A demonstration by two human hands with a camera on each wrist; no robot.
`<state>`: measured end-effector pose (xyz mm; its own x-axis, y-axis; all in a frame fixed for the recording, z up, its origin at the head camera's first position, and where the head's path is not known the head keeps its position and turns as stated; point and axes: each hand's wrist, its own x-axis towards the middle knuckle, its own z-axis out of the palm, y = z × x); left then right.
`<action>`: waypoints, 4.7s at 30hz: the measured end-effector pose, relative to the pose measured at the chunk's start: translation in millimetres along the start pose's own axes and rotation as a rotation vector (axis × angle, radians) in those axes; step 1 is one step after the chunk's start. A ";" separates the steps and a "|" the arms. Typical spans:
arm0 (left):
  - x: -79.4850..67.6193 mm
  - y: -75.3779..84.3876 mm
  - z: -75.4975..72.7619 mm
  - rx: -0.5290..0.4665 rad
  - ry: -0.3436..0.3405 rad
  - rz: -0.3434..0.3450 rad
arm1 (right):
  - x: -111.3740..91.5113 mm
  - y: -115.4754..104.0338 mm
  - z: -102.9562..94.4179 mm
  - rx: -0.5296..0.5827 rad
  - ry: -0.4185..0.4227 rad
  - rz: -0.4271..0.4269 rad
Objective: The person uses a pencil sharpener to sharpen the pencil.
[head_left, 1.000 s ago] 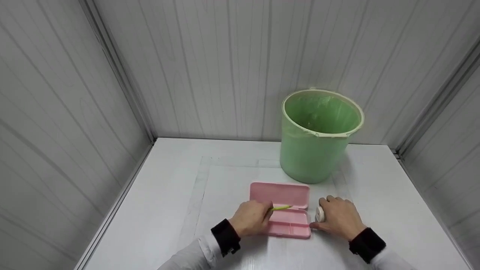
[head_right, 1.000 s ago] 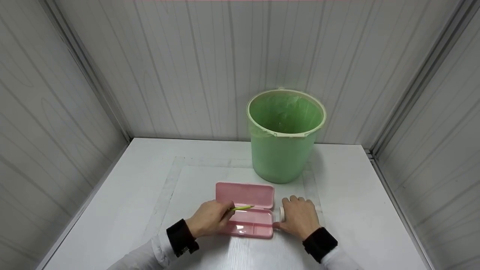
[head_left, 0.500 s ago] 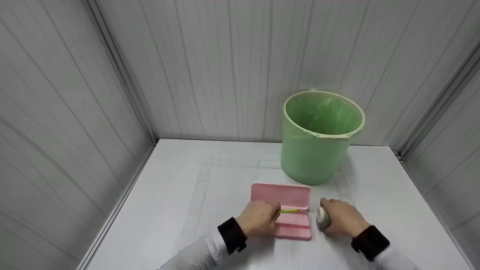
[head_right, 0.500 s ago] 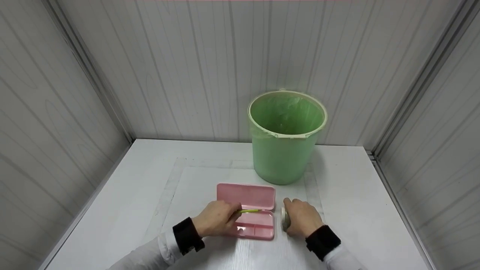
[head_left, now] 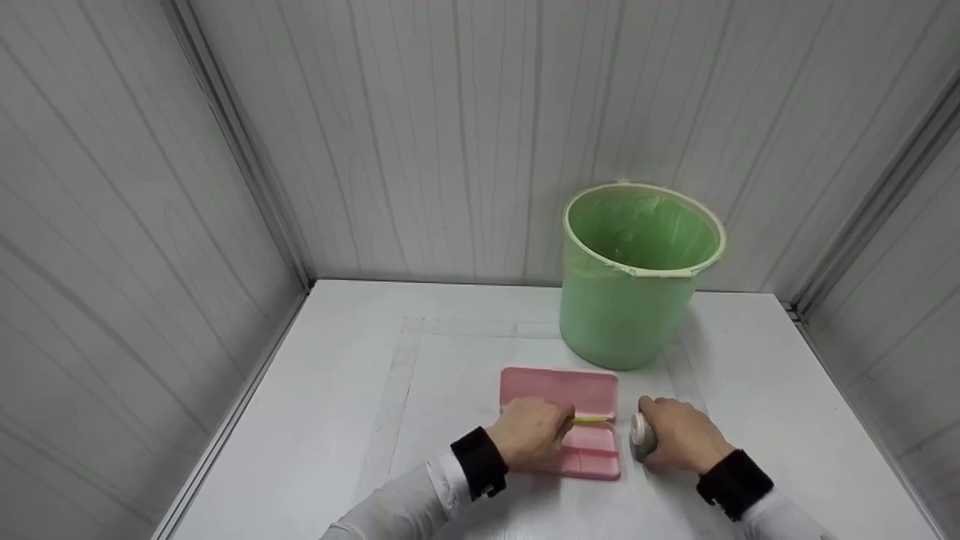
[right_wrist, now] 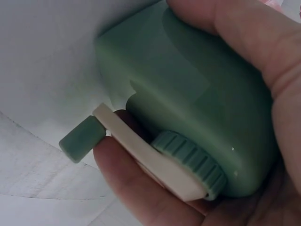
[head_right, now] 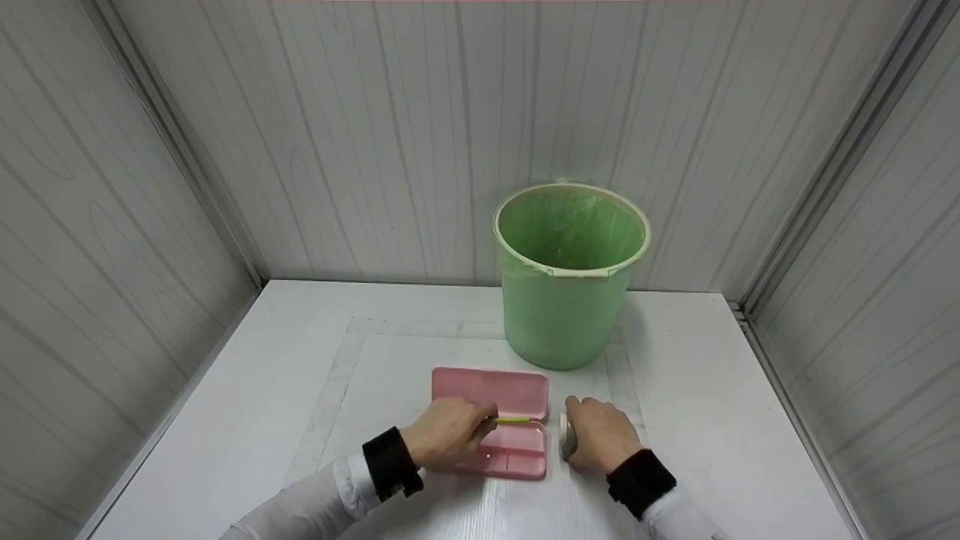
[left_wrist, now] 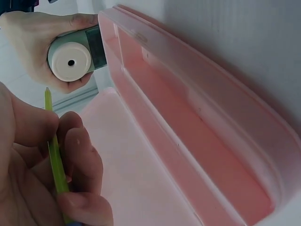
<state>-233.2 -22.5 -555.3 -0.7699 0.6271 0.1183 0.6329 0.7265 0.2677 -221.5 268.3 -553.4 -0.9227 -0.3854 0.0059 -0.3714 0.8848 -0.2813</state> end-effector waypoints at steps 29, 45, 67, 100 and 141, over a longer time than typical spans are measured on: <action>27.5 25.0 10.2 0.097 -0.139 -0.020 | 0.0 0.6 2.3 -0.049 0.062 -0.016; 40.6 33.4 20.3 0.175 -0.097 0.019 | -2.4 -2.4 5.1 -0.028 0.036 0.002; 47.5 34.7 21.5 0.121 -0.102 0.007 | 0.6 -2.4 5.6 -0.003 0.028 0.013; 49.2 41.6 26.0 0.071 -0.078 -0.001 | -0.3 -7.7 11.6 -0.052 0.061 0.001; 78.6 82.6 29.9 0.091 -0.114 0.110 | -17.8 17.3 12.0 0.099 0.147 -0.117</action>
<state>-238.9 95.2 -552.5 -0.6847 0.7282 0.0318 0.7216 0.6710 0.1706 -210.3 287.4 -569.9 -0.8815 -0.4357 0.1819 -0.4719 0.8035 -0.3629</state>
